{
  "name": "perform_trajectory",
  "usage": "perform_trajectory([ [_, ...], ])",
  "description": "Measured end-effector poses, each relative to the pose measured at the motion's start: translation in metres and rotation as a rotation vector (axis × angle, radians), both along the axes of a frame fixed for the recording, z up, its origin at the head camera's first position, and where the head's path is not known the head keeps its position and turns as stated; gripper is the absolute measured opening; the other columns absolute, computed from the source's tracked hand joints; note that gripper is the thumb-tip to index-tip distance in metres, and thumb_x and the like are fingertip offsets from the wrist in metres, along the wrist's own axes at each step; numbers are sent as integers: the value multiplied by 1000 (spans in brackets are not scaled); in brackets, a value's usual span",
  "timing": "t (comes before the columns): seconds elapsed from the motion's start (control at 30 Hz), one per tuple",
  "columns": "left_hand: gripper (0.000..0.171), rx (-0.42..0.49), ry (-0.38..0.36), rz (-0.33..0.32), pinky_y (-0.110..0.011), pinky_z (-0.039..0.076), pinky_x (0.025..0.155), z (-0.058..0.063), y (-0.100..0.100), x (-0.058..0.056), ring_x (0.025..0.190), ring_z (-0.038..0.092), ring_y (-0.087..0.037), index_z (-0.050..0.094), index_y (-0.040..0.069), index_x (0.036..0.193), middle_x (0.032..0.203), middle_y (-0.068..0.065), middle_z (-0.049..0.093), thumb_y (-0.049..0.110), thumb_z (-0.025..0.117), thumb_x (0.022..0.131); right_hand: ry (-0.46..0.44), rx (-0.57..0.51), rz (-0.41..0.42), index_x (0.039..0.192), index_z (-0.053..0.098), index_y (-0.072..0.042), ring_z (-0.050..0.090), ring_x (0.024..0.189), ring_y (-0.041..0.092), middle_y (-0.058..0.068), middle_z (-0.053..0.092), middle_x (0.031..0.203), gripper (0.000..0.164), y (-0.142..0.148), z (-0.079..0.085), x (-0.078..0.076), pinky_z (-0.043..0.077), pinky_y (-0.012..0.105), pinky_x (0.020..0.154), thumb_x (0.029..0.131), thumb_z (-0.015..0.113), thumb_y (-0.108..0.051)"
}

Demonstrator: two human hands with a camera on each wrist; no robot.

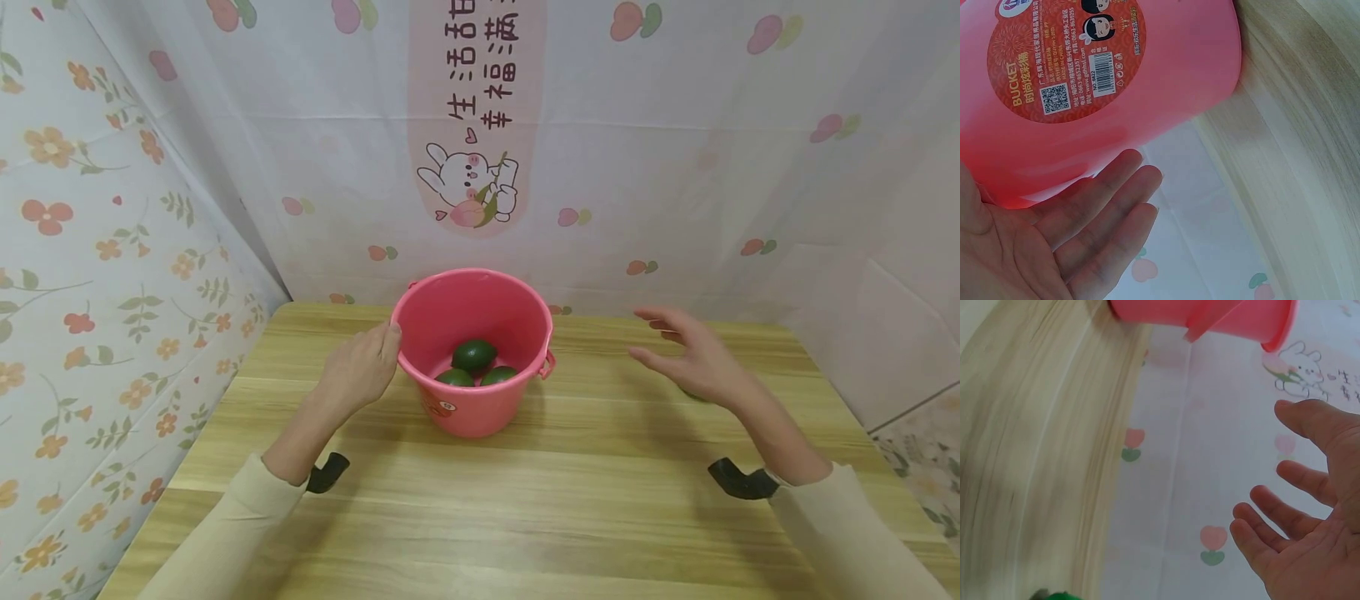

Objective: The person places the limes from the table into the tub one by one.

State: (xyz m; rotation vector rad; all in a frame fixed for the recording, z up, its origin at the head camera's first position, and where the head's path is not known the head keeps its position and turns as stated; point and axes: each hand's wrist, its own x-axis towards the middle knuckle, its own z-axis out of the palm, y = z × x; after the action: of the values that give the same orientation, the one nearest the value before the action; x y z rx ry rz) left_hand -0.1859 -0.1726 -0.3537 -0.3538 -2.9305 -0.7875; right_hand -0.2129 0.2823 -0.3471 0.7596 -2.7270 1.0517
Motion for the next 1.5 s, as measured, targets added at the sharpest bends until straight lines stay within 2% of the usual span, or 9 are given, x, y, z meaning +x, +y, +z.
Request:
perform_trajectory([
  [0.43, 38, -10, -3, 9, -37, 39, 54, 0, 1, 0, 62, 46, -23, 51, 10, 86, 72, -4, 49, 27, 28, 111, -23, 58, -55, 142, 49, 3, 46, 125, 50, 27, 49, 141, 59, 35, -12, 5, 37, 63, 100, 93, 76, -15],
  [0.77, 39, -3, -1, 9, -38, 39, 55, 0, 1, -1, 62, 46, -23, 51, 11, 86, 72, -4, 49, 28, 27, 112, -30, 113, -82, 141, 48, 8, 46, 122, 54, 32, 48, 138, 61, 55, -22, 2, 39, 66, 96, 92, 77, -13],
  [1.07, 39, -10, -9, 13, -41, 42, 59, 1, 0, -1, 67, 50, -25, 52, 10, 88, 75, -5, 50, 27, 26, 111, -45, 131, -108, 140, 47, 10, 46, 120, 56, 34, 48, 137, 61, 68, -32, 0, 39, 67, 95, 93, 76, -16],
  [1.5, 40, -1, -8, 12, -38, 39, 56, 0, 0, 0, 62, 47, -24, 51, 9, 85, 72, -5, 49, 27, 27, 111, -13, 183, -122, 137, 48, 15, 46, 120, 56, 36, 50, 132, 61, 81, -40, 2, 40, 68, 92, 91, 78, -13],
])
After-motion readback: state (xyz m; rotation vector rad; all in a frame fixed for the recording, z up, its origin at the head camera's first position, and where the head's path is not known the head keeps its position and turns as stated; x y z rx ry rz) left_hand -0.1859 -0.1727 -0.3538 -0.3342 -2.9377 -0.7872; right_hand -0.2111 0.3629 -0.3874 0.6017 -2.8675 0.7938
